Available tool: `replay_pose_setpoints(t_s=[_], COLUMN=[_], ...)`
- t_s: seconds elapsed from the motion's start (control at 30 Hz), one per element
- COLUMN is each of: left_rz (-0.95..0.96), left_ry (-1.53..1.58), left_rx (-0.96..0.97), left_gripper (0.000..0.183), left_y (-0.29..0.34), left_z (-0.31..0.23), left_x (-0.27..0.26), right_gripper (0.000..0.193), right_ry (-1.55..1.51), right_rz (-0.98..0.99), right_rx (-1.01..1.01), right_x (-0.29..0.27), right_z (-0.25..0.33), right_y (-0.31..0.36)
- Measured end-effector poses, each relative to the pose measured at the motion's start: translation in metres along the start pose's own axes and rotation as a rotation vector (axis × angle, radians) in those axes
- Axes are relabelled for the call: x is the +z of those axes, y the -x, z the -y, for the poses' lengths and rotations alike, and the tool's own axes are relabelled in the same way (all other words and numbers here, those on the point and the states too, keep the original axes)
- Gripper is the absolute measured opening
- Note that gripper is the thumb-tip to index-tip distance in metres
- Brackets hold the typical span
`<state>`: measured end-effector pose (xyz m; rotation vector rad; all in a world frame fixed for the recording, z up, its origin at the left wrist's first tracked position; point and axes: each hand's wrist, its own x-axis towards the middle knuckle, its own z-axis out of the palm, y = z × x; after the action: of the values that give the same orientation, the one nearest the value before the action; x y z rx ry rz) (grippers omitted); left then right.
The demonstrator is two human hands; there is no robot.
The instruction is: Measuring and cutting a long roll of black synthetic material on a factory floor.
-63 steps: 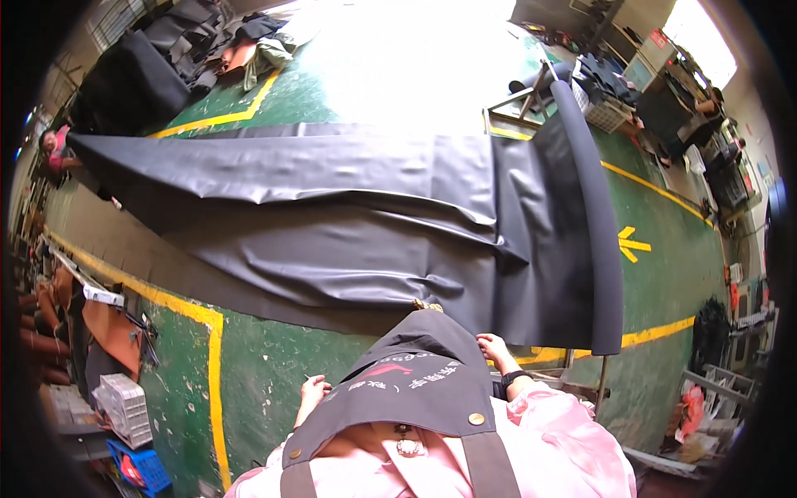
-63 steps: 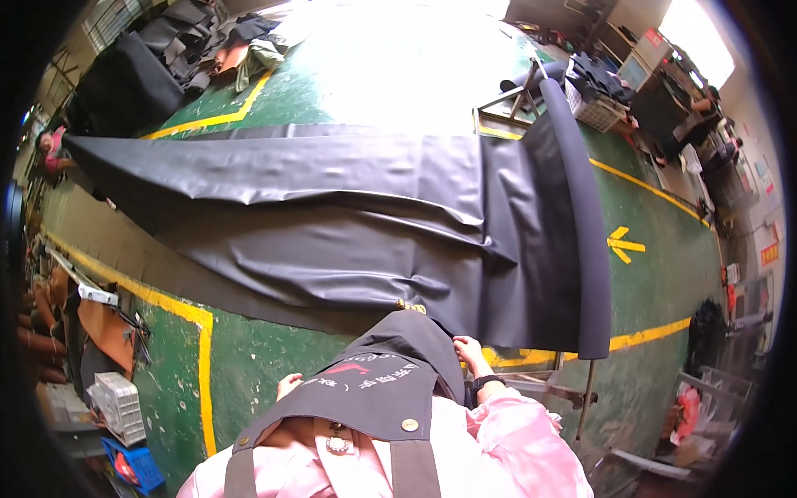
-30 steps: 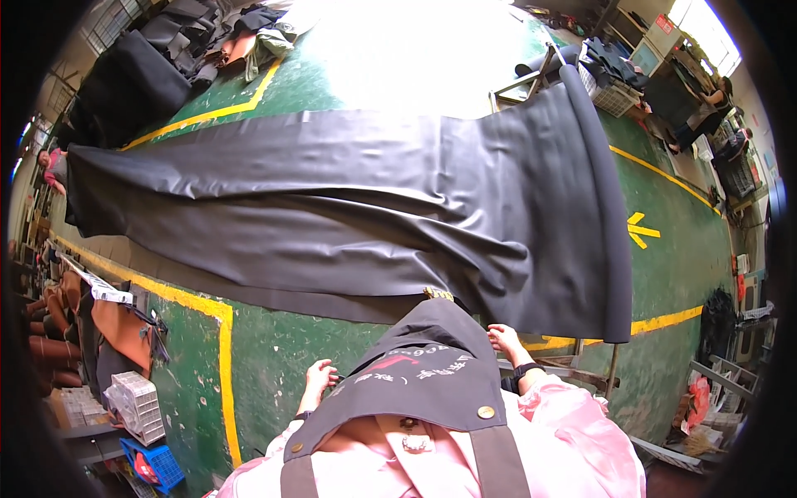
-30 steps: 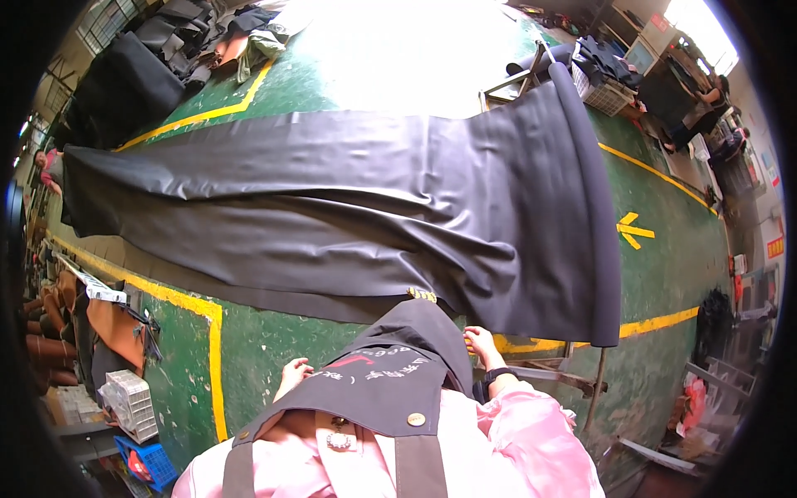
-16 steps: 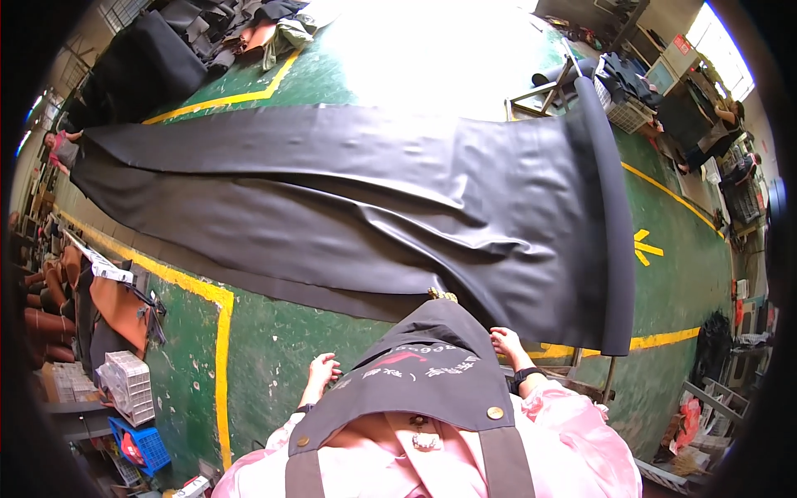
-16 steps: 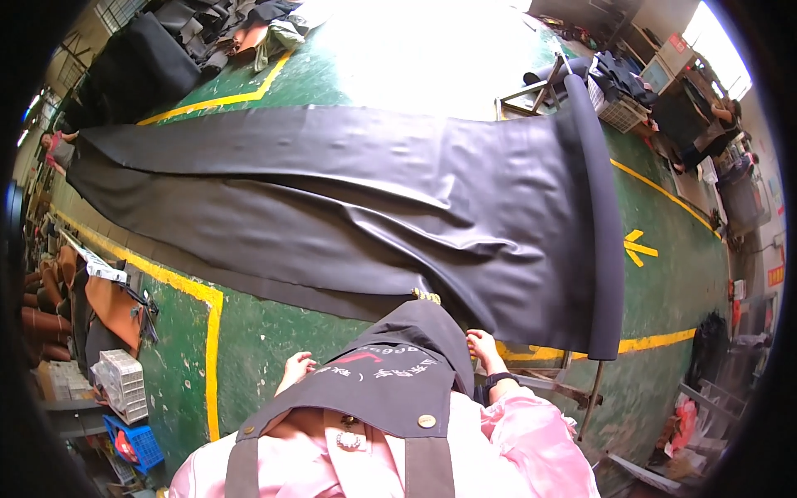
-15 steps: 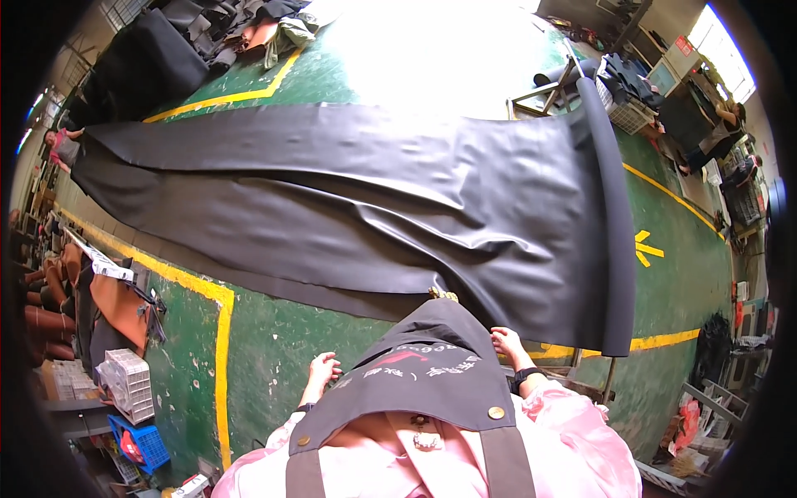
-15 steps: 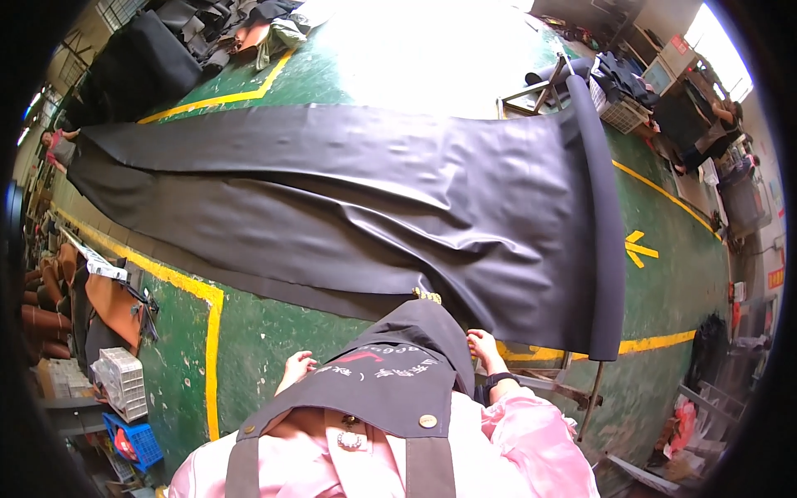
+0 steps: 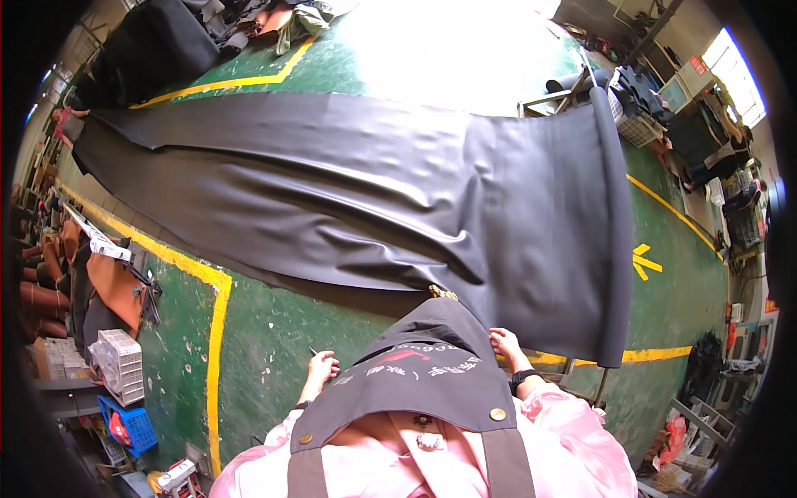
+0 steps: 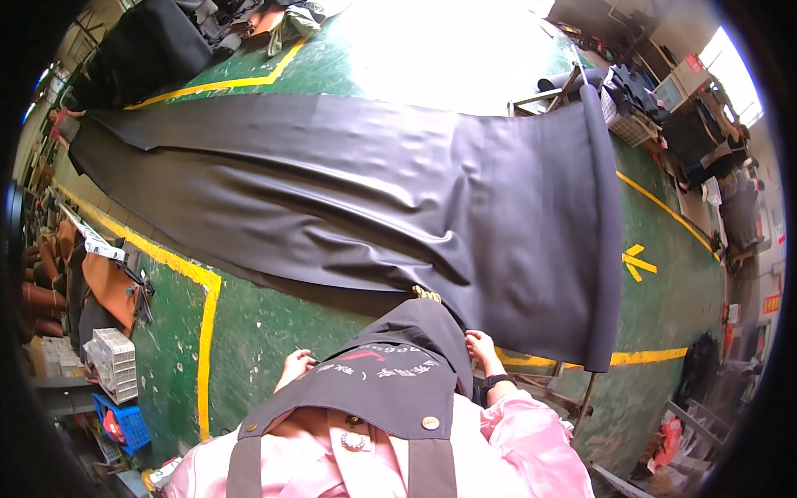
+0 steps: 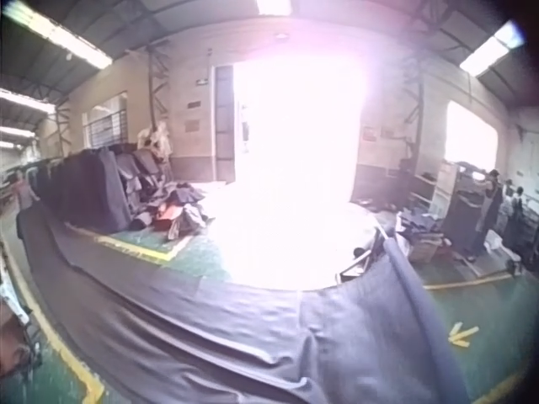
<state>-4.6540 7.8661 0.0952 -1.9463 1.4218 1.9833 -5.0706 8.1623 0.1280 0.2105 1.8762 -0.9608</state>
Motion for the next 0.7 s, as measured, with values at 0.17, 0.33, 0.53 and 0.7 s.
replay_pose_setpoints(t_s=[0.17, 0.33, 0.53, 0.7], left_rz=[-0.021, -0.035, -0.066, -0.084], left_ry=[0.067, 0.014, 0.025, 0.008], left_rx=[-0.022, -0.034, -0.076, -0.036], left_gripper=[0.031, 0.033, 0.035, 0.035], left_y=[-0.003, 0.001, 0.003, 0.008], left_z=[0.009, -0.005, 0.005, 0.003], left_x=[-0.001, 0.008, 0.012, 0.018], right_gripper=[0.025, 0.024, 0.023, 0.023], right_ry=[0.007, -0.024, 0.05, 0.082], right_rz=[0.026, 0.035, 0.042, 0.064], right_rx=[0.003, 0.012, 0.004, -0.019], right_x=[0.004, -0.004, -0.002, -0.009], right_z=[0.008, 0.003, 0.017, 0.021], right_y=[0.004, 0.0, 0.006, 0.003])
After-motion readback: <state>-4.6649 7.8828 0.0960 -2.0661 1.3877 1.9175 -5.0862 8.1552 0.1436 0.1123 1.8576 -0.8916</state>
